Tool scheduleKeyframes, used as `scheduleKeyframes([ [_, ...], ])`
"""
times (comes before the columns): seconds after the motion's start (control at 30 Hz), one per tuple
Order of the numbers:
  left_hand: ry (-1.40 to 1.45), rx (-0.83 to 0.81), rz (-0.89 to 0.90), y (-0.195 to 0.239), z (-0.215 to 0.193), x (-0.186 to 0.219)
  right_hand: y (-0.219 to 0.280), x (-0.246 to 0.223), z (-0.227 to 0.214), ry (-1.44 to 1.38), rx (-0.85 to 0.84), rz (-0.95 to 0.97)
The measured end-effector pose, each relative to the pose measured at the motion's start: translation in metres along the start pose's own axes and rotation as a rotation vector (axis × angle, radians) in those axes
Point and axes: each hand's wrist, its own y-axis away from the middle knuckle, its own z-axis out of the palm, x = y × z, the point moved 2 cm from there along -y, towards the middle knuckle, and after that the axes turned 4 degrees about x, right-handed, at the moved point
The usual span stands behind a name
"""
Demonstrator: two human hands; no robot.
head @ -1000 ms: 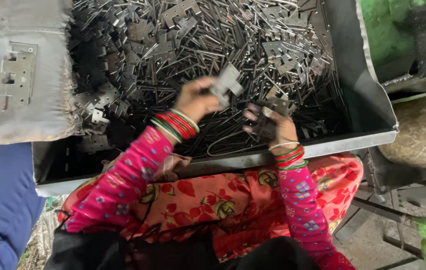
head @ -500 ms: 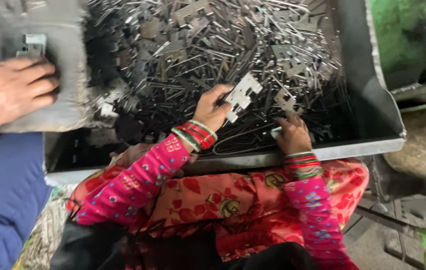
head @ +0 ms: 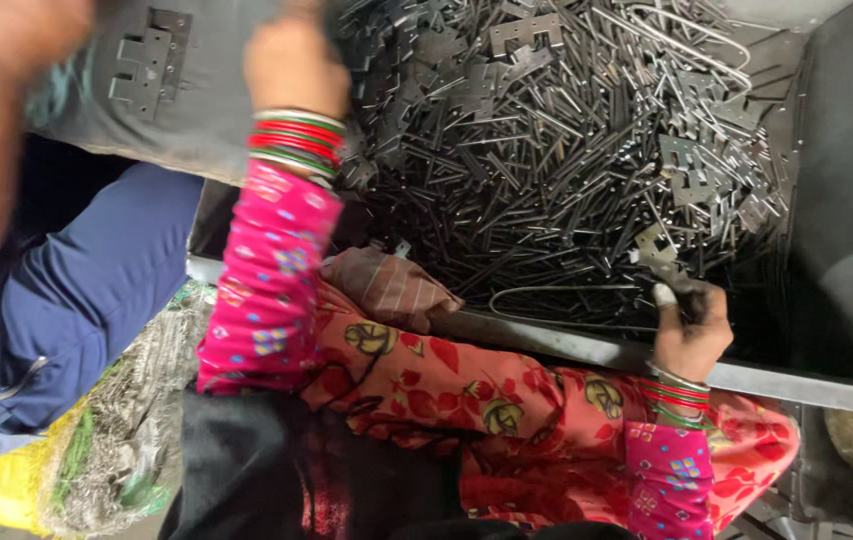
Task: The person picks up and sorts metal hinges and pins from a large bin into separate locations by hand.
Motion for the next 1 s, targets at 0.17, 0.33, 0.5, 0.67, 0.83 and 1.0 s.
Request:
scheduleKeyframes([
  [0.17,-0.276,0.192,-0.207,0.004,0.012,-0.124,0.0,0.023,0.012,-0.164,0.061,0.096],
  [0.33,-0.209,0.211,-0.093,0.003,0.002,-0.059,0.004,0.027,0.016,-0.261,0.038,0.142],
  [0.5,0.257,-0.101,0.213,0.027,0.059,0.029,-0.009,-0.005,0.014,-1.067,0.04,0.609],
  [0.67,-0.509,-0.645,0.126,0.086,0.207,-0.028,-0.006,-0.005,0.016,-1.034,-0.014,0.674],
  [0.83,-0.48,-0.658,-0.161,0.098,0.244,-0.059,-0.004,0.0,0.02,-0.895,-0.061,0.686],
  [1.0,-0.361,-0.749,-0.405,0.087,0.208,-0.036,-0.006,-0.012,0.031,-0.88,-0.023,0.673],
])
